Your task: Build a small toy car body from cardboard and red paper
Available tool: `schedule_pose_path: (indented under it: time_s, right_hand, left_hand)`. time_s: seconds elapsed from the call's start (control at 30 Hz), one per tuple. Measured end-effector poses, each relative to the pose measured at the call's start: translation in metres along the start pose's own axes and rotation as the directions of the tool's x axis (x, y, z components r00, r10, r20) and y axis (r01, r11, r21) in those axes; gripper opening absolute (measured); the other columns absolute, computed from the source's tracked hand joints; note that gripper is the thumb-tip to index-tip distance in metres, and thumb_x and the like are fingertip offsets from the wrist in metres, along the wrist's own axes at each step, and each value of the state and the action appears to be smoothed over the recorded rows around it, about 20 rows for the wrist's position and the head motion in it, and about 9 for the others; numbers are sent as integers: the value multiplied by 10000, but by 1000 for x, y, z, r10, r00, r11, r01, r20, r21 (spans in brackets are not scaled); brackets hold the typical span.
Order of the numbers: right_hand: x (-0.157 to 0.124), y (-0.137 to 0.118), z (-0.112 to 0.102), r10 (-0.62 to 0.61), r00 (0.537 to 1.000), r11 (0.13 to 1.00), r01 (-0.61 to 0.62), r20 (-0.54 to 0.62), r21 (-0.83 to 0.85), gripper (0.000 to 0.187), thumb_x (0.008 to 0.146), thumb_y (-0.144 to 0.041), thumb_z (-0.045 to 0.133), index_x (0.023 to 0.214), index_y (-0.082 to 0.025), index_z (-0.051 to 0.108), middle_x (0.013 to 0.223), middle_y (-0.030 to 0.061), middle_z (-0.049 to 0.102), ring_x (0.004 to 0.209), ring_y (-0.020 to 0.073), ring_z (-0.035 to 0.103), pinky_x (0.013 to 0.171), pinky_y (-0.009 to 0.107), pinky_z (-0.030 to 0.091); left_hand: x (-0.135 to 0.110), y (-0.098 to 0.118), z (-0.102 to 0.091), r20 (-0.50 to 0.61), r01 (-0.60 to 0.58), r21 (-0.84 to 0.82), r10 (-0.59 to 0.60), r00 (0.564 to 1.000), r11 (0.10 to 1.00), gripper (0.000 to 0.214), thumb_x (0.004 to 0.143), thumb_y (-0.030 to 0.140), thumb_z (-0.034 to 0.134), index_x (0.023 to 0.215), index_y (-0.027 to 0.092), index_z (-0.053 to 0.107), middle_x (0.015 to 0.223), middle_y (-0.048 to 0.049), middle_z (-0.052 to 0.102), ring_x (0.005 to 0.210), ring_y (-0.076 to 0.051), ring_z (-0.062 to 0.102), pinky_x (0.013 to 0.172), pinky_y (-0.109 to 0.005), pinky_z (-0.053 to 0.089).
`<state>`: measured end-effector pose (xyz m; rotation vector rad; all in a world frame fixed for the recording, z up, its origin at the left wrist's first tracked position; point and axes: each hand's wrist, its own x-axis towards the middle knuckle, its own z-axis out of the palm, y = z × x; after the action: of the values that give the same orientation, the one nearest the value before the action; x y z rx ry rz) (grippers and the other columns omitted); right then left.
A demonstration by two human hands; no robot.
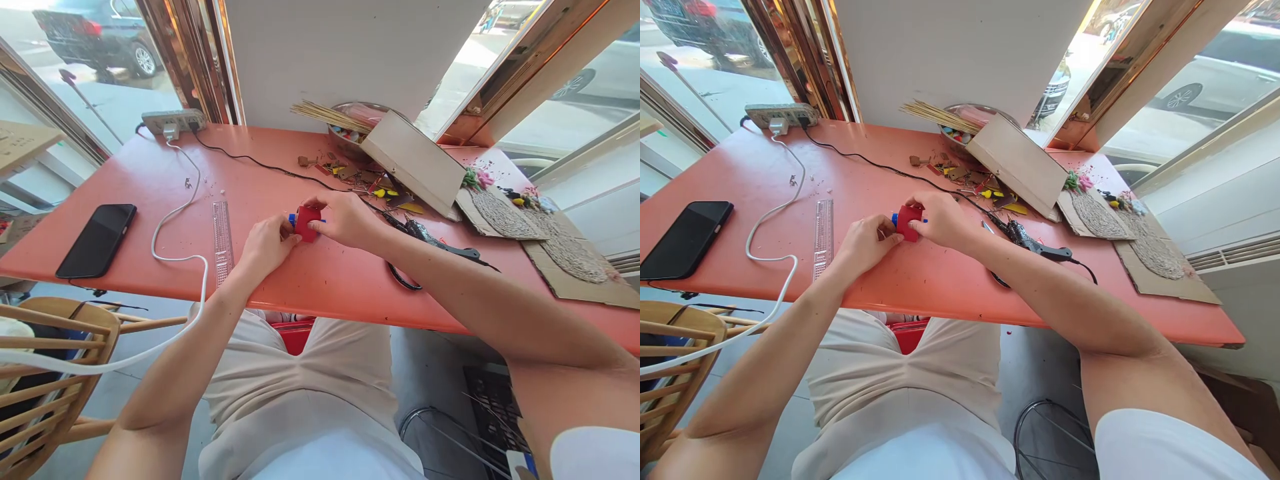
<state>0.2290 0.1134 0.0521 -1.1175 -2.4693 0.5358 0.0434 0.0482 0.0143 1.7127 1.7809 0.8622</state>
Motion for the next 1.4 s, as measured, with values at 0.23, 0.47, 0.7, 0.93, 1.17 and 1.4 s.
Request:
schedule_pose_path:
  time_s: [0.23, 0.47, 0.7, 0.93, 1.17, 1.4]
  right_hand:
    - [3, -5, -3, 14, 999, 1000, -13, 37, -28, 441, 773, -77, 723, 1192, -183, 808, 1186, 99, 858, 1089, 297, 800, 970, 390, 615]
    - [6, -3, -10, -8, 995, 1000, 11, 98, -27, 398, 779, -86, 708, 1152, -189, 801, 1165, 92, 858, 1069, 280, 794, 968, 385, 617]
    - [5, 8, -11, -53, 997, 997, 50, 52, 67, 406, 771, -96, 703, 1159, -190, 779, 1131, 89, 855, 1020, 260, 800, 959, 392, 632]
    - [-1, 15, -12, -117, 991, 982, 126, -70, 140, 390, 785, -175, 721, 1170, -216, 766, 1184, 76, 838, 1075, 272, 785, 1024, 457, 623]
    - [-10, 15, -15, -135, 989, 958, 147, -65, 248, 377, 804, -178, 733, 1176, -237, 754, 1224, 80, 814, 1097, 257, 778, 1012, 466, 654]
    - [-14, 13, -16, -145, 983, 945, 170, -109, 280, 360, 828, -186, 723, 1182, -253, 734, 1223, 68, 809, 1109, 242, 778, 998, 448, 674]
  left_hand:
    - [18, -7, -14, 5, -75, 82, 75, 997, 994, 304, 771, 109, 721, 1049, 225, 765, 1102, -78, 795, 856, -232, 720, 895, -358, 574]
    - [38, -10, -10, 112, -171, 133, 157, 981, 976, 246, 749, 145, 705, 971, 203, 793, 995, -65, 801, 899, -254, 746, 861, -343, 568]
    - [36, -19, -11, 82, -115, -216, 135, 987, 970, 193, 736, 257, 761, 920, 213, 722, 930, -15, 803, 852, -207, 726, 866, -350, 591]
    - [30, -20, -6, 108, 60, -584, 4, 994, 810, 320, 688, 241, 839, 924, 216, 625, 909, -15, 777, 823, -208, 768, 837, -373, 617]
    - [24, -14, -2, 191, 147, -805, 16, 981, 575, 474, 665, 219, 943, 942, 216, 559, 890, -9, 797, 838, -200, 794, 835, -362, 650]
    - [20, -14, 0, 217, 176, -881, 46, 975, 439, 598, 617, 306, 1049, 980, 219, 583, 787, 40, 767, 826, -210, 812, 869, -390, 670]
